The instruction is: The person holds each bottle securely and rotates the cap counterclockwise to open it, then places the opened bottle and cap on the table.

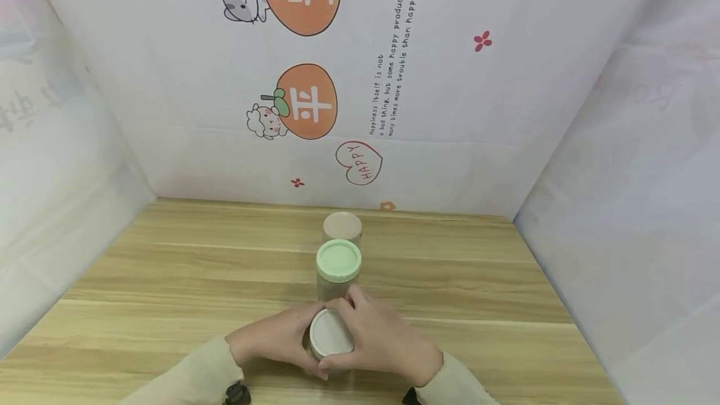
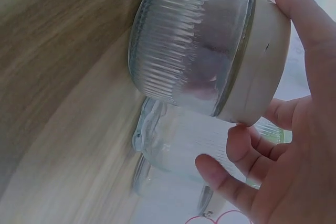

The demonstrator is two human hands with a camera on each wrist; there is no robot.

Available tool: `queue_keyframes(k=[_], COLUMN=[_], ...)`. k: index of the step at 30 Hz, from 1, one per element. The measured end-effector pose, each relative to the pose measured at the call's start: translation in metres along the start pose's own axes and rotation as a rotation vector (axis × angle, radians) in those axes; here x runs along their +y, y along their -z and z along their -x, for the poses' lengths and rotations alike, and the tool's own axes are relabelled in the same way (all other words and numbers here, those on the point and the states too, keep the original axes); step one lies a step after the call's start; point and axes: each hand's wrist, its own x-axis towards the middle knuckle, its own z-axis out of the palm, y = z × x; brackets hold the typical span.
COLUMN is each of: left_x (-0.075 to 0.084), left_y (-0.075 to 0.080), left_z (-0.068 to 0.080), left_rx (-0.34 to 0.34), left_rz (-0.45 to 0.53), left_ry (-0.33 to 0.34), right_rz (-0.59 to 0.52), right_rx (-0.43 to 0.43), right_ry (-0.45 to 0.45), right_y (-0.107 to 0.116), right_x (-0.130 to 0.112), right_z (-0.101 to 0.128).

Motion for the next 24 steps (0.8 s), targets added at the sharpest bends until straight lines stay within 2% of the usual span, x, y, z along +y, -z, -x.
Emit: queue_keyframes(k=[7,19,24], left_x=[0.0007,0.0003,0.0004], left_y=[0.0009,0.0056,0.0054], left_z=[0.0004,-0.0005,-0.0004], left_rx=[-0.026,-0.097,-0.103], left_rz=[0.056,0.140,0.143], left_ry=[-0.037,-0.042,-0.029], right_rz=[-0.073,-0.119,-0.116], right_rx=[-0.026,-0.056,-0.062], right_ry=[0.008,0.259,0.320], right_y=[-0.0012,0.0065,0.0068], right_x=[0.0025,0.0065,0.0072], right_z=[0.0018,-0.0008,-0.0021])
